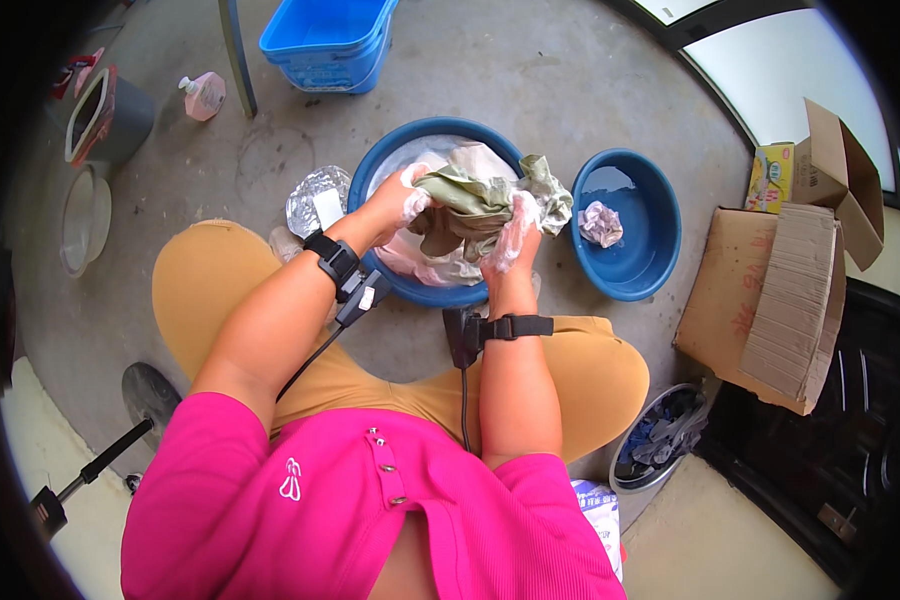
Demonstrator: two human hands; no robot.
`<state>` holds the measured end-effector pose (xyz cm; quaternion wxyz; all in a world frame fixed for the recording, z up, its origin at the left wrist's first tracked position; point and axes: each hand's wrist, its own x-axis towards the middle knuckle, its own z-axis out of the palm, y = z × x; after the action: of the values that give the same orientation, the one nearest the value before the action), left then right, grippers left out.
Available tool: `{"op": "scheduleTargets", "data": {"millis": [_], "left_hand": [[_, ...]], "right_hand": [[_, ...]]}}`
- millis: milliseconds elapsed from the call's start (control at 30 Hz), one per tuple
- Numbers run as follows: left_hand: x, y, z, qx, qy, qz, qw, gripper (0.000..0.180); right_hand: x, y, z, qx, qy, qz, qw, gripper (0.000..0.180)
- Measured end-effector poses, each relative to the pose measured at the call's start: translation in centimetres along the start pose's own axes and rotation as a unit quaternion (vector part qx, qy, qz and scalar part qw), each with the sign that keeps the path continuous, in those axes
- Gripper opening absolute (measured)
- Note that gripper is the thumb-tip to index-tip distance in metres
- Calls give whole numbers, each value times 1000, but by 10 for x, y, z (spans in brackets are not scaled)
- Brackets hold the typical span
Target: The person scrubs a green cloth by hand in a blue basin filled with soapy water.
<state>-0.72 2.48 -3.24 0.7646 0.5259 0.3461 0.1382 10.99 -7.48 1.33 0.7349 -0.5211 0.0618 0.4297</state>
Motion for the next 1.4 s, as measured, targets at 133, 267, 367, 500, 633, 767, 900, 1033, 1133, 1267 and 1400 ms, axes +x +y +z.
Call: {"op": "scheduleTargets", "data": {"millis": [133, 267, 367, 500, 633, 767, 900, 1033, 1133, 1267, 1400], "left_hand": [[-10, 13, 21, -82, 24, 24, 996, 32], [-14, -2, 37, -93, -44, 80, 991, 48], [-19, -13, 46, 292, 45, 173, 939, 49], [-16, -35, 50, 401, 63, 116, 907, 46], [-18, -23, 50, 402, 76, 81, 909, 47], [-17, -6, 47, 398, 54, 52, 914, 57], [-13, -2, 47, 402, 76, 80, 909, 51], [-10, 7, 44, 385, 55, 77, 918, 44], [-2, 0, 41, 364, 30, 83, 927, 40], [0, -3, 41, 350, 54, 103, 929, 38], [4, -2, 41, 337, 62, 100, 934, 33]], "right_hand": [[19, 23, -13, -49, -50, -49, 996, 32], [10, 32, -12, -9, -87, 95, 992, 28], [10, 37, -7, 6, -122, 145, 982, 45], [12, 41, -6, 32, -104, 152, 982, 46], [0, 31, 12, 57, -79, 157, 983, 42], [7, 36, 10, 72, -81, 158, 981, 42], [34, 57, -17, 118, -127, 134, 976, 36], [38, 65, -23, 82, -96, 84, 988, 25], [38, 68, -24, 85, -80, 77, 990, 24], [37, 67, -25, 66, -57, 65, 994, 26], [37, 67, -24, -80, -84, -33, 993, 24]]}}
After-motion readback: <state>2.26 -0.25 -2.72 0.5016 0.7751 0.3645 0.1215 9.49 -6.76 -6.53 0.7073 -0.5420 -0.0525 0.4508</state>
